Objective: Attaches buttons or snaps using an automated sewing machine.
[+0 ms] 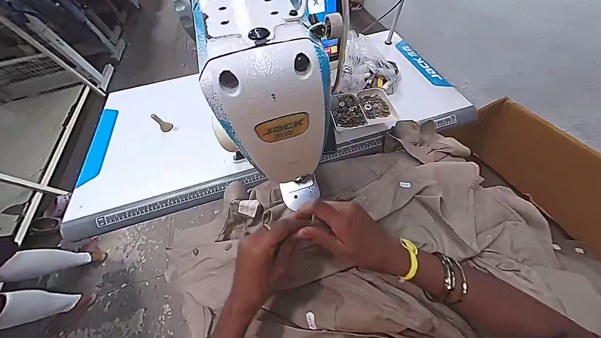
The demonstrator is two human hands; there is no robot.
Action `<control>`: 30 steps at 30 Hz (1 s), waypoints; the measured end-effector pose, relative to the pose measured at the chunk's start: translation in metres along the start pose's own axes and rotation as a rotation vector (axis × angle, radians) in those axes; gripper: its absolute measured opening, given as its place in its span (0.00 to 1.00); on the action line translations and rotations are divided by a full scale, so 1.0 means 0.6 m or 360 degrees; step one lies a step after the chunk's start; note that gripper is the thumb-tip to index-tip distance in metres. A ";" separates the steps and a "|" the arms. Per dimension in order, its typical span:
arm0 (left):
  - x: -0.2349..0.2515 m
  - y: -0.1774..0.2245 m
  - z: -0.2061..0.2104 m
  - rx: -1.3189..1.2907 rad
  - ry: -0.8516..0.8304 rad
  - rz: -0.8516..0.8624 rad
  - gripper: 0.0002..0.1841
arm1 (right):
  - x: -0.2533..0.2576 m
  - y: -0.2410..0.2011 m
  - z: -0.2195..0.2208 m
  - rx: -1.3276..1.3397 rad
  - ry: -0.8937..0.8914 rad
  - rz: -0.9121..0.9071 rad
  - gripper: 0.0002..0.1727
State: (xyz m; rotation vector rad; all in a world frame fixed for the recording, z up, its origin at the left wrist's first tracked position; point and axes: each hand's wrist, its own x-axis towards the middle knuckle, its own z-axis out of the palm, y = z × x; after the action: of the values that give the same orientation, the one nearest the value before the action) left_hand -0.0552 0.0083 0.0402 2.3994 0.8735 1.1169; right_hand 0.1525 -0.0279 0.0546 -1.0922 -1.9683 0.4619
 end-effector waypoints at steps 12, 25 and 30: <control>-0.051 -0.138 -0.093 0.0373 0.0045 -0.0621 0.22 | 0.109 0.067 -0.022 0.0050 -0.0114 0.0930 0.20; 0.027 -0.124 -0.069 0.0115 0.0043 -0.0534 0.18 | 0.052 0.124 -0.094 -0.0110 -0.0059 0.0524 0.10; 0.018 -0.126 -0.065 0.0217 0.0009 -0.0531 0.19 | 0.040 0.151 -0.123 -0.0492 -0.0082 0.0407 0.13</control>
State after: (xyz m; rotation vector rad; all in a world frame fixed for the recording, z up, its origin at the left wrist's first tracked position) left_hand -0.1091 0.0741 0.0298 2.2409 1.3319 0.9615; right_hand 0.2521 0.0375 0.0519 -1.5524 -1.9972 0.3270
